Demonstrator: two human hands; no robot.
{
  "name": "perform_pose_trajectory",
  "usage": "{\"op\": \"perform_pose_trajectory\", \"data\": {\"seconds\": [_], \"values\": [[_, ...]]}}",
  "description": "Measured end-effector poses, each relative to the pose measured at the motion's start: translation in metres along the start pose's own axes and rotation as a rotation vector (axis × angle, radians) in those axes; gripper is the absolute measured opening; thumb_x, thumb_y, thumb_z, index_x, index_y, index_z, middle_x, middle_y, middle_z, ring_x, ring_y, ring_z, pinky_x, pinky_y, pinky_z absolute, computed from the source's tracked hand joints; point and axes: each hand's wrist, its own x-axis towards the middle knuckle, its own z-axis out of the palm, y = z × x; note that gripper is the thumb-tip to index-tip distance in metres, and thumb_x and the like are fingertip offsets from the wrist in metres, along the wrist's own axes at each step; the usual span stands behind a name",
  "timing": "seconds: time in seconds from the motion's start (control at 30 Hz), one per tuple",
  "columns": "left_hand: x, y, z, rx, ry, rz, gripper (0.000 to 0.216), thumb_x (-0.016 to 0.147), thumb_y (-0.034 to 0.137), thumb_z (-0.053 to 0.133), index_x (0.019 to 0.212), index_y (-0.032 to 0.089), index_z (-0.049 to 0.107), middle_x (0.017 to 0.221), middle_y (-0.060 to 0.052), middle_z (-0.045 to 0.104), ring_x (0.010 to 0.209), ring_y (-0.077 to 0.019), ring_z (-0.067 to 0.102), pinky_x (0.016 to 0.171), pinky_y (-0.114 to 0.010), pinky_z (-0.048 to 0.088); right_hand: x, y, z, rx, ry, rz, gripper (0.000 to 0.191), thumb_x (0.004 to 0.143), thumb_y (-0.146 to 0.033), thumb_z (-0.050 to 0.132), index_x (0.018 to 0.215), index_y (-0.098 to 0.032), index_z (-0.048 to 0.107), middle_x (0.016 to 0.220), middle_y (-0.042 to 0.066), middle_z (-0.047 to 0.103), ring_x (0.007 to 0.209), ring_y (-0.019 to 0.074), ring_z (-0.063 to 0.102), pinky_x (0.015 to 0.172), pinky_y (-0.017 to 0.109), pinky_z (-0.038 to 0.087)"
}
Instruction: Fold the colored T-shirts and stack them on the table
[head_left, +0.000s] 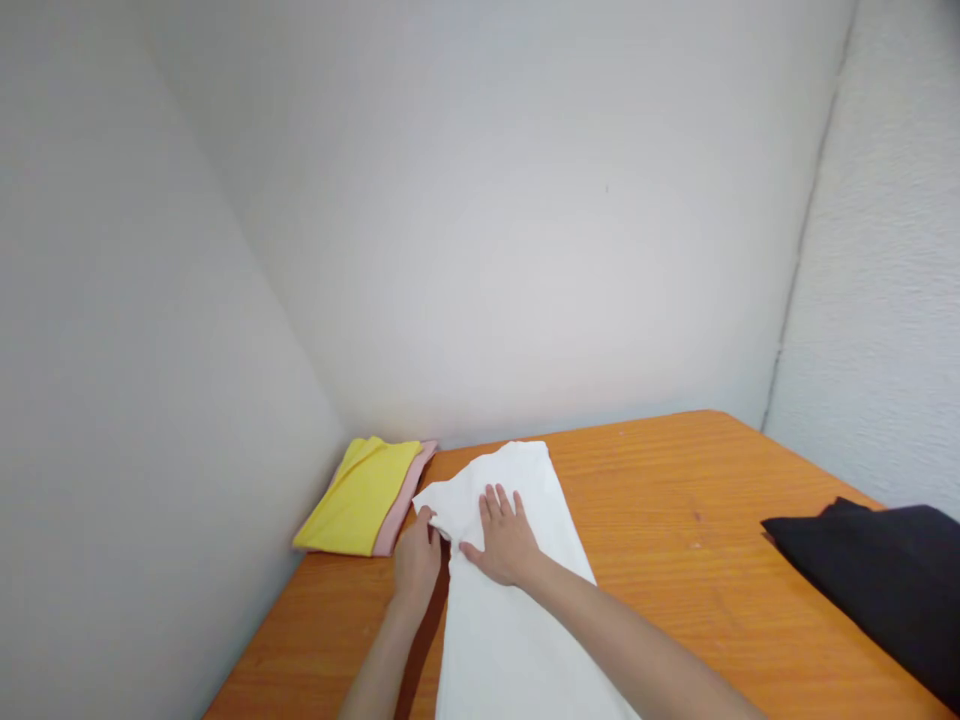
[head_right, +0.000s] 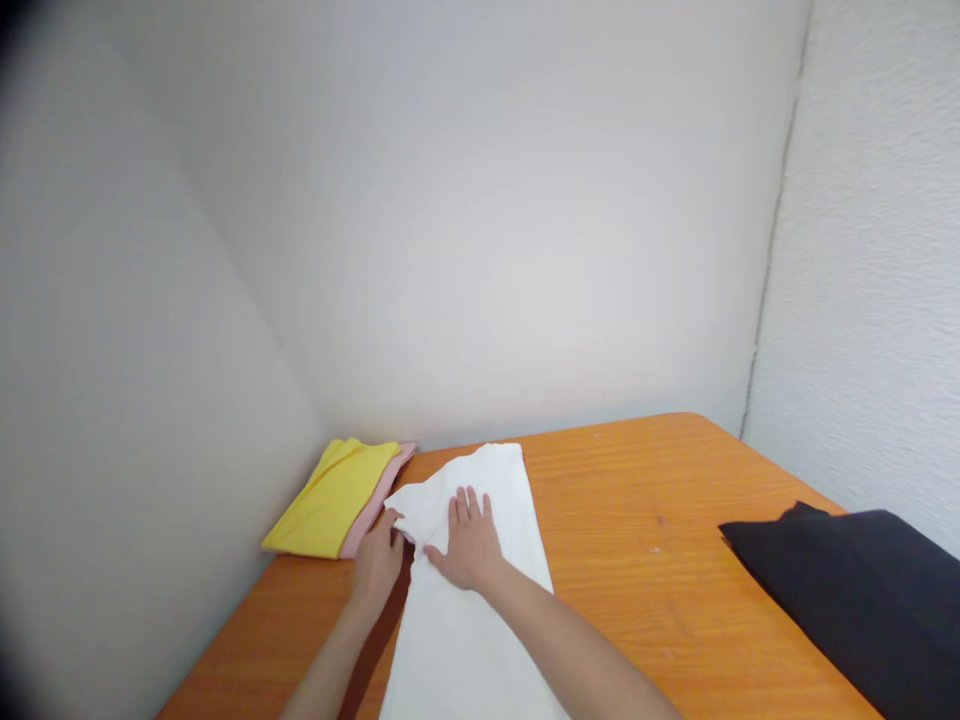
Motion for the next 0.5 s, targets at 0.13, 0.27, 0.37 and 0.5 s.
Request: {"op": "perform_pose_trajectory", "data": {"seconds": [0.13, 0.27, 0.37, 0.5], "values": [[0.019, 0.007, -0.007, -0.079, 0.022, 0.139, 0.032, 0.09, 0.007, 0.033, 0.113, 0.014, 0.053, 0.11, -0.013, 0.067, 0.103, -0.021, 0.063, 0.089, -0.033, 0.047, -0.005, -0.023, -0.011, 0.026, -0.044, 0.015, 0.084, 0.094, -0.062, 0.03, 0.152, -0.002, 0.022, 0.157, 0.02, 0.009, 0.146, 0.0358, -0.001, 0.116, 0.056, -0.001], [0.03, 0.022, -0.002, -0.156, -0.138, 0.445, 0.043, 0.091, 0.009, 0.034, 0.128, 0.02, 0.052, 0.124, -0.006, 0.064, 0.116, -0.0141, 0.058, 0.103, -0.028, 0.042, -0.035, -0.054, -0.019, 0.023, -0.121, -0.074, 0.08, 0.094, -0.059, 0.034, 0.147, 0.001, 0.035, 0.152, 0.027, 0.025, 0.144, 0.0388, 0.012, 0.116, 0.056, 0.007], [0.032, 0.023, 0.007, -0.164, -0.252, 0.585, 0.045, 0.098, 0.026, 0.032, 0.142, 0.022, 0.042, 0.143, -0.006, 0.051, 0.132, -0.0146, 0.046, 0.111, -0.031, 0.037, -0.069, -0.071, -0.022, 0.063, -0.102, -0.189, 0.082, 0.093, -0.064, 0.034, 0.146, -0.001, 0.038, 0.15, 0.027, 0.03, 0.142, 0.0407, 0.017, 0.116, 0.058, 0.007], [0.031, 0.013, 0.025, -0.075, -0.346, 0.624, 0.054, 0.1, 0.047, 0.03, 0.146, 0.02, 0.037, 0.155, -0.009, 0.032, 0.145, -0.0252, 0.024, 0.118, -0.049, 0.025, -0.108, -0.081, -0.017, 0.151, -0.079, -0.384, 0.091, 0.091, -0.068, 0.041, 0.147, 0.003, 0.032, 0.151, 0.027, 0.026, 0.143, 0.0399, 0.013, 0.118, 0.057, 0.011]]}}
